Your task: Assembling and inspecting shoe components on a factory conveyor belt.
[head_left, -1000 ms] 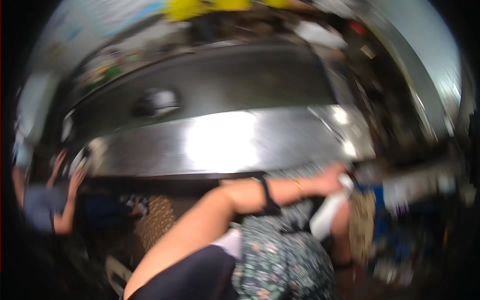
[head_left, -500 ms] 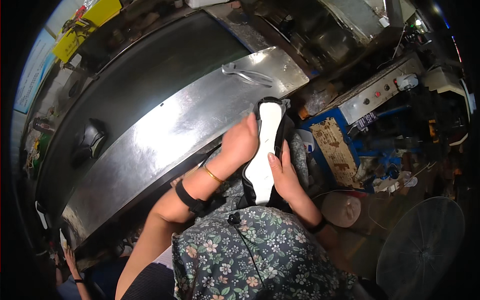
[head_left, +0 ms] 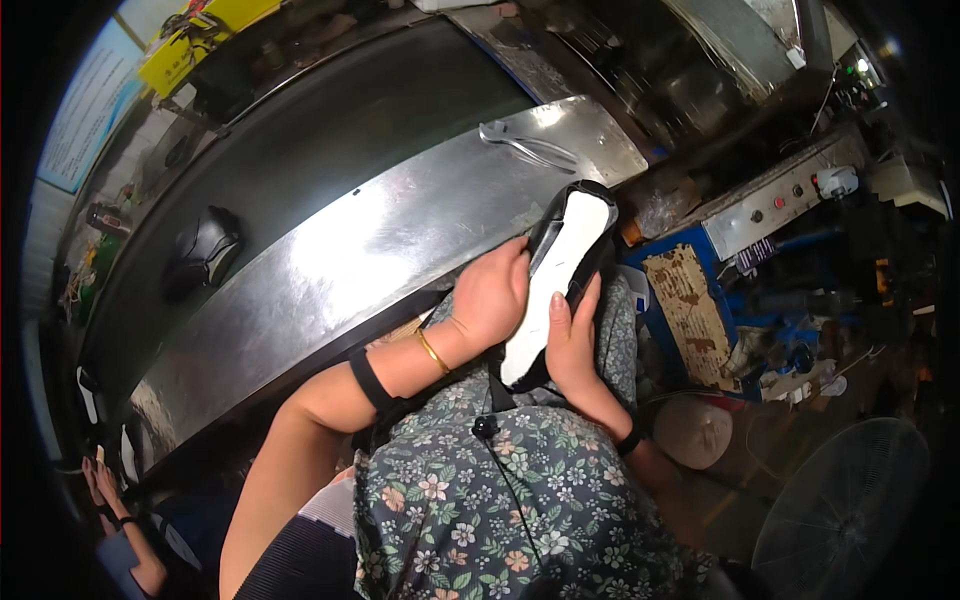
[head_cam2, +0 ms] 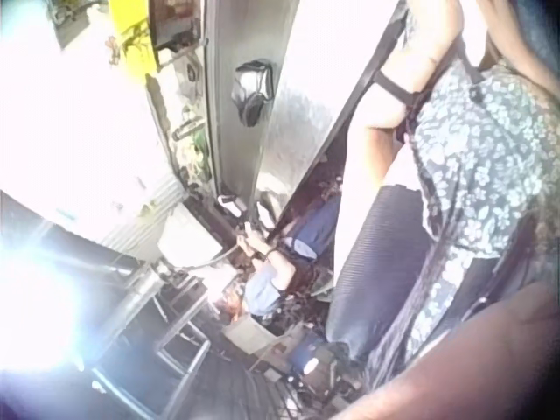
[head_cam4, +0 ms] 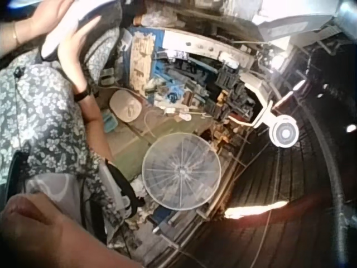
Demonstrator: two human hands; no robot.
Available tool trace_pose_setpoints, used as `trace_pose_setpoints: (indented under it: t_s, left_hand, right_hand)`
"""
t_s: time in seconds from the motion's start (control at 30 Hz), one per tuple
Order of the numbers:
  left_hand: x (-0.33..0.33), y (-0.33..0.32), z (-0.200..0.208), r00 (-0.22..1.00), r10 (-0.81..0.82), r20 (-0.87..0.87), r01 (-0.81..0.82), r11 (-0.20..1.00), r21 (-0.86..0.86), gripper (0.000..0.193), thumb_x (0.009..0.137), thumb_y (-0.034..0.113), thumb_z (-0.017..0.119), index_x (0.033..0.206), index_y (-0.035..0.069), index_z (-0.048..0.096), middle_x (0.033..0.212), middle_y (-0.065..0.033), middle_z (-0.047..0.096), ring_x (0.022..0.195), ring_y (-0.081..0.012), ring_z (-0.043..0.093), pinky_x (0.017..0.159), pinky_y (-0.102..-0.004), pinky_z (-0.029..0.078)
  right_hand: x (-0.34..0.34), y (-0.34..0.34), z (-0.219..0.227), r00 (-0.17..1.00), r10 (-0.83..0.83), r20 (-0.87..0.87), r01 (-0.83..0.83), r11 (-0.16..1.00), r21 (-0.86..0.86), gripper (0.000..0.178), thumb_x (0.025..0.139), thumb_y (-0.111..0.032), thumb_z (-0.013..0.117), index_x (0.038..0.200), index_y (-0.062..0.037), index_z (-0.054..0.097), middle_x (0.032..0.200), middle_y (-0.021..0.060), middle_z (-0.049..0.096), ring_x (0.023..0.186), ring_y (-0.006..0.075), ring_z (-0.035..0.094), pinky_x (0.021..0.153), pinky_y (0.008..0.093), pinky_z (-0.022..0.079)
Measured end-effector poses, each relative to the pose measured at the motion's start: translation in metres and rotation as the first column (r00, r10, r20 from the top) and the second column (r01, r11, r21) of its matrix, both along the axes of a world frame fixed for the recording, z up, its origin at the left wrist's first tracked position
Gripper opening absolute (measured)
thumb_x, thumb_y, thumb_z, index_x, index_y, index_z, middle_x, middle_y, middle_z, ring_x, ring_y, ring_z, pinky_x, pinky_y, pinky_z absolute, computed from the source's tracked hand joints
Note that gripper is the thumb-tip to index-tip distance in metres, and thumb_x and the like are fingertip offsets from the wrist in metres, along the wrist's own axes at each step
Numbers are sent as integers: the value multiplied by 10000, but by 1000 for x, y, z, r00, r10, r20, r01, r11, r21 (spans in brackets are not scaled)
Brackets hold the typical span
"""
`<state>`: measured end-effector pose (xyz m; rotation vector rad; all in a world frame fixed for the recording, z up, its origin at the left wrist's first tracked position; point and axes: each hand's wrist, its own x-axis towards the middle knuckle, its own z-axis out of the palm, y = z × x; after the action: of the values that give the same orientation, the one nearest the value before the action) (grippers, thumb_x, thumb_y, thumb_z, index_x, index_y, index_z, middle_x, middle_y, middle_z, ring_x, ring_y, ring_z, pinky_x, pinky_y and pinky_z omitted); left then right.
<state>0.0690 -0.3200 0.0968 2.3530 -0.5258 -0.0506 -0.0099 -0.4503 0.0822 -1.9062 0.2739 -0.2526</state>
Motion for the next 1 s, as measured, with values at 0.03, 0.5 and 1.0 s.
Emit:
trace_pose_setpoints:
  t_s: [0.03,0.5,1.0]
  left_hand:
    - [4,-4,-24,994,59,-89,-89,917,-389,432,1037,340,334,1208,-7,528,1074,-202,633,986,-272,617,913,-372,462]
    - [76,-34,16,697,-513,-501,-125,601,-790,443,989,452,487,1232,90,563,1102,-30,606,1030,-115,548,914,-269,446]
    - [82,-27,17,722,-527,-448,2,648,-761,399,981,319,539,1307,90,533,1271,-79,566,1215,-171,481,1037,-297,366]
  right_hand:
    - [6,-3,1,999,32,25,-33,998,46,707,996,-254,482,1476,75,81,1388,321,395,1243,388,470,1007,392,399]
    - [42,-67,28,966,257,-14,-221,857,467,599,1050,-336,316,1499,29,161,1419,165,437,1254,274,485,1063,369,367]
    - [94,-55,73,896,444,26,-389,754,529,397,1012,-118,327,1384,11,375,1366,149,454,1274,213,425,1087,353,304]
